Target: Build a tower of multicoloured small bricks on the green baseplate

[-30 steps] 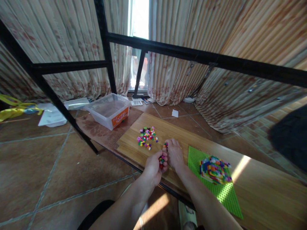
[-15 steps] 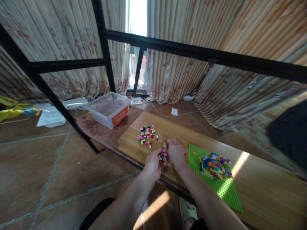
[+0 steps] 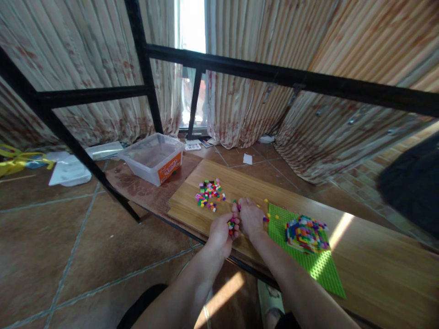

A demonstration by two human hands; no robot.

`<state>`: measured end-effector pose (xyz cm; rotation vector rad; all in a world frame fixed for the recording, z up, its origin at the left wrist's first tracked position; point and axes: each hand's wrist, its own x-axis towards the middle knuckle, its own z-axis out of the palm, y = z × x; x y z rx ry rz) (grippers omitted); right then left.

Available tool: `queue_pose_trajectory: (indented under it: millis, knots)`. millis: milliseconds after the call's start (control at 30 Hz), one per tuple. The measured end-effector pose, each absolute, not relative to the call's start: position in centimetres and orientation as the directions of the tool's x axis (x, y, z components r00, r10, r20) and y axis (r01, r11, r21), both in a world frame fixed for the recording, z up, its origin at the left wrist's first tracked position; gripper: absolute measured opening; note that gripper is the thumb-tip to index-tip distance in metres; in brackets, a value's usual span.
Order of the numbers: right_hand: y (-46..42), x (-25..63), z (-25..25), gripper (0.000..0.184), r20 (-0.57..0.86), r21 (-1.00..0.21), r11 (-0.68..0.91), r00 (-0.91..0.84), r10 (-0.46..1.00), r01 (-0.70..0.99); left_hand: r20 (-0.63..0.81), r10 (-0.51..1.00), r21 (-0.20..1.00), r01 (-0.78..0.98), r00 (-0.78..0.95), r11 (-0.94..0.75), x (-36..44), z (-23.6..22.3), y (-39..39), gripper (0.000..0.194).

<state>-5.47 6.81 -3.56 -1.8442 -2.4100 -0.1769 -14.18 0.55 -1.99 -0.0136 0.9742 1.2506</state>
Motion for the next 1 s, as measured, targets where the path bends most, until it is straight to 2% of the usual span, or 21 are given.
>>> queue_pose_trajectory:
  millis: [167,367,633,800,1000]
  knots:
    - [6.8,-5.6,-3.5,0.024,0.108,0.061,0.265,-0.27,0.957,0.962,-0.617,0.787,0.488,-0.79,-0.01,0.372,-14.1,-1.8,0.7,0.011]
    - [7.3,-5.7,-3.5,0.029,0.05,0.081,0.376,-0.38,0.923,0.923,-0.608,0.793,0.498,-0.789,-0.024,0.359,-14.4,-1.6,0.5,0.009]
    - [7.4,-5.8,-3.2,0.033,0.022,0.048,0.471,-0.473,0.881,0.881,-0.599,0.801,0.503,-0.79,-0.025,0.352,-14.6,-1.7,0.6,0.01]
    - [7.8,-5.8,-3.5,0.029,0.032,-0.05,0.472,-0.471,0.882,0.88,-0.586,0.81,0.493,-0.796,-0.007,0.35,-14.7,-1.4,0.5,0.011]
    - [8.9,-5.5,-4.0,0.022,0.14,-0.285,0.348,-0.32,0.937,0.893,-0.599,0.798,0.513,-0.797,-0.068,0.318,-15.2,-1.0,0.6,0.011]
